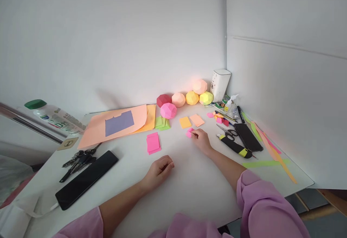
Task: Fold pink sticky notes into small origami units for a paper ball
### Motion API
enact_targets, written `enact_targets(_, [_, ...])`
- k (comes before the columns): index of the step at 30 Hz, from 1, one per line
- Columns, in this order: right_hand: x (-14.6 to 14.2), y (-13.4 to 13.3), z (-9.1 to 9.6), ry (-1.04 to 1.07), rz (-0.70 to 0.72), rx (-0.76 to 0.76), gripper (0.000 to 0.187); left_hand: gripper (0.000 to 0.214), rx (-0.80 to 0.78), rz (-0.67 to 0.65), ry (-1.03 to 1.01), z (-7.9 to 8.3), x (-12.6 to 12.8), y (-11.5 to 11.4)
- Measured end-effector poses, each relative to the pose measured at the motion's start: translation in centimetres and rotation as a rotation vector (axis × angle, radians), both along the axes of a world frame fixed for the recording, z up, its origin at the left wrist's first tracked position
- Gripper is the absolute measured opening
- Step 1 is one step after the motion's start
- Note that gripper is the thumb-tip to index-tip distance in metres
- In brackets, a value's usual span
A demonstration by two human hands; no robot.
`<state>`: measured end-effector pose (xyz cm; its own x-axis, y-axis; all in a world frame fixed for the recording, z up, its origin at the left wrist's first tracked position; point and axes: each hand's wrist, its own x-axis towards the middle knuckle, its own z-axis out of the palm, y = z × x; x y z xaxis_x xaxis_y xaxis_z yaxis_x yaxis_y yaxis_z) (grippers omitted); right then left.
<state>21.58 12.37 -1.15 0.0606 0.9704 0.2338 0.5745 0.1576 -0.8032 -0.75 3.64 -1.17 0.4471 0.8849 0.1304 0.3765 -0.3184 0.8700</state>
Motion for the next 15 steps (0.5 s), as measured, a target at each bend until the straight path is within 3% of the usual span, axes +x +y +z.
enact_targets(15, [0.59, 0.86, -0.18, -0.018, -0.066, -0.042, 0.022, 0.028, 0.188, -0.051, 0.101, -0.02, 0.41, 0.08])
